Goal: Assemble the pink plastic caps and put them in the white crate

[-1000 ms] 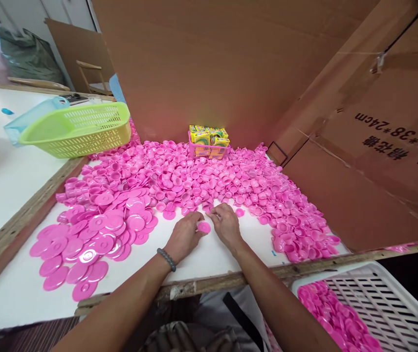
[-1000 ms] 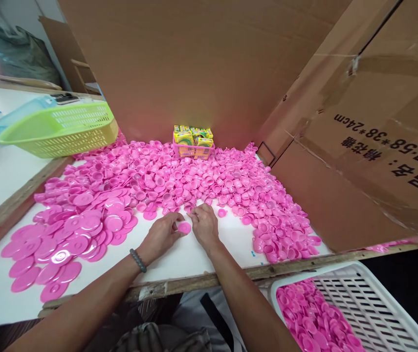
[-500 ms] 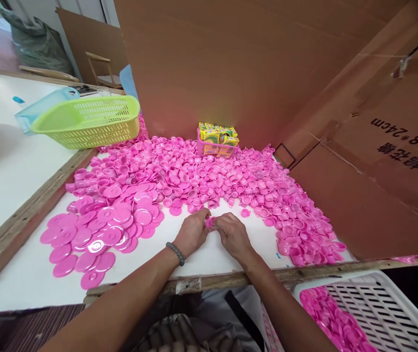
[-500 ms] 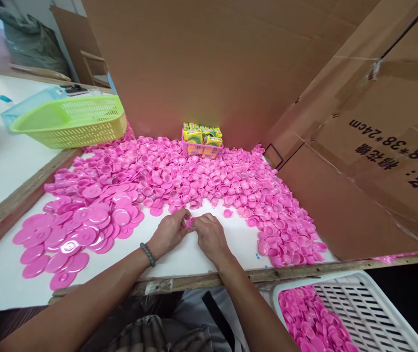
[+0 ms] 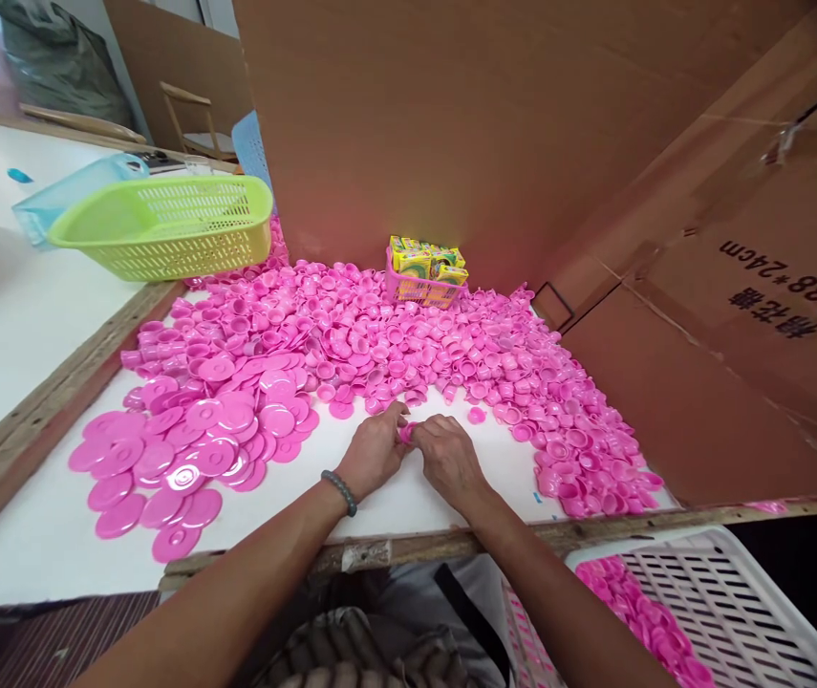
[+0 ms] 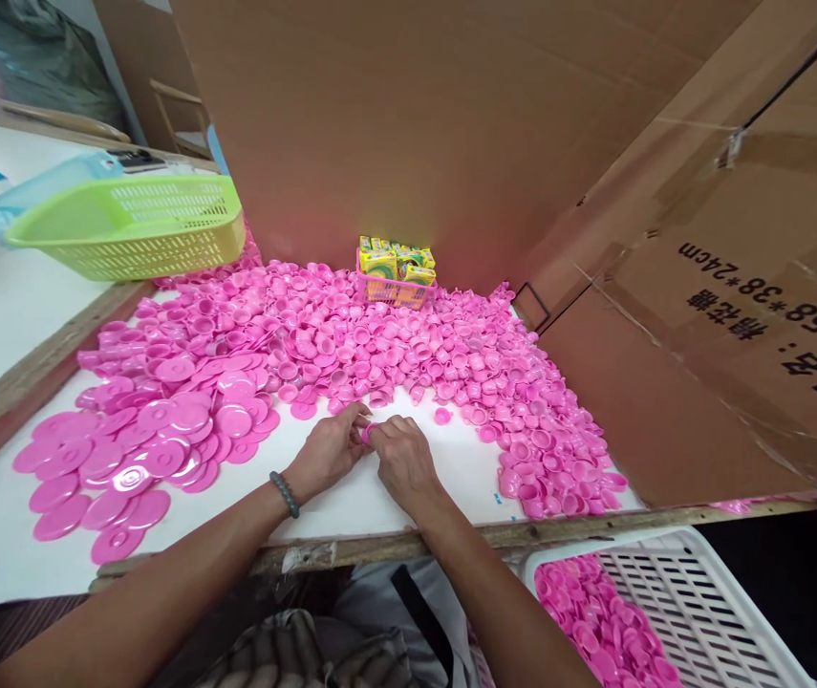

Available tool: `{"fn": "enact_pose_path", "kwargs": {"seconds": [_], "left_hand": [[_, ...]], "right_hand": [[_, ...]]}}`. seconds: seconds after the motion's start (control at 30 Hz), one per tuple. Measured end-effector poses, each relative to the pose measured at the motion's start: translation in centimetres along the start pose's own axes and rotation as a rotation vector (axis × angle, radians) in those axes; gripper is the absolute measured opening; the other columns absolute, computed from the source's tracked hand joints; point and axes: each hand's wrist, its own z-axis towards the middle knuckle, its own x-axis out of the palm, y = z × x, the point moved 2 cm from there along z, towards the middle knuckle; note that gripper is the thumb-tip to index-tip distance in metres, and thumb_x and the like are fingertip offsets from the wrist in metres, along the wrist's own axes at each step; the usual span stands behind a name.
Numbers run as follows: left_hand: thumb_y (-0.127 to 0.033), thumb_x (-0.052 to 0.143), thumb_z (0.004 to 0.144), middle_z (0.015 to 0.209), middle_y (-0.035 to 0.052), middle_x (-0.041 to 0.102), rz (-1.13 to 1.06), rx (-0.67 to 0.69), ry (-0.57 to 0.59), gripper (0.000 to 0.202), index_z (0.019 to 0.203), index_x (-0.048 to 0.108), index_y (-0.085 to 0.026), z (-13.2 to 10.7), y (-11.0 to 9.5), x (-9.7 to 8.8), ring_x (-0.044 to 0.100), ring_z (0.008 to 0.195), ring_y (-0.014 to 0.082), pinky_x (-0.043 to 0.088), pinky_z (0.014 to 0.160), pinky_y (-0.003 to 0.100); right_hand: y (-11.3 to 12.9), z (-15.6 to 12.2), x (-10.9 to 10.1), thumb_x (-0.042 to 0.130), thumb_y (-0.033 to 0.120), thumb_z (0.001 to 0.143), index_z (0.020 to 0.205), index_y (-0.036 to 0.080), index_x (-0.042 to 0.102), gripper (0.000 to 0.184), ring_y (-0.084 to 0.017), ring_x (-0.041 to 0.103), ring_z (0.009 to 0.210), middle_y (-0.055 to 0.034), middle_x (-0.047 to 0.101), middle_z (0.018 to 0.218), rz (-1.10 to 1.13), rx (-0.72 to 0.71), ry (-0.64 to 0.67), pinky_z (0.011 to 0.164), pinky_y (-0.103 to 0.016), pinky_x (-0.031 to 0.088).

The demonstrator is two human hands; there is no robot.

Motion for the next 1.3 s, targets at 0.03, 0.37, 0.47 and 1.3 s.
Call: {"fn": "enact_pose_path", "kwargs": {"seconds": [0.03,0.37,0.47,1.3], "left_hand": [[-0.018,0.058,0.070,0.088,0.0028,0.063,-0.012,0.003,0.001,0.034,0.102,0.046,-0.019,0.0,0.0,-0.1,0.059,0.067,0.0133,0.042,0.060,0.023],[-0.032,0.062,0.069,0.056,-0.0018,0.058,-0.393,-0.185,0.081,0.019,0.075,0.055,-0.015,0.5,0.1,-0.4,0.051,0.047,0.0091,0.037,0.045,0.018],[-0.034,0.067,0.064,0.050,-0.0031,0.055,-0.532,-0.321,0.071,0.026,0.075,0.052,-0.015,0.6,0.7,-0.1,0.050,0.041,0.0085,0.039,0.040,0.019],[-0.021,0.071,0.058,0.044,-0.0045,0.054,-0.624,-0.434,0.167,0.024,0.066,0.050,-0.014,1.1,0.7,-0.2,0.050,0.038,0.0081,0.044,0.037,0.019]], "right_hand": [[-0.3,-0.2,0.1,0.043,0.010,0.080,0.075,0.017,0.060,0.018,-0.018,0.049,0.073,-0.0045,0.059,0.070,0.094,0.047,-0.037,0.065,-0.030,0.034],[-1.8,-1.2,0.8,0.046,0.039,0.083,0.103,0.020,0.055,0.029,-0.013,0.055,0.062,0.0000,0.062,0.075,0.848,0.524,-0.090,0.057,-0.025,0.044],[-1.3,-1.2,0.3,0.052,0.037,0.081,0.102,0.022,0.060,0.027,-0.016,0.056,0.081,-0.0045,0.062,0.095,0.620,0.305,-0.103,0.071,-0.029,0.045],[-0.5,-1.5,-0.1,0.059,0.036,0.077,0.102,0.021,0.060,0.029,-0.019,0.051,0.080,-0.0050,0.060,0.083,0.313,0.191,-0.063,0.070,-0.031,0.041]]}}
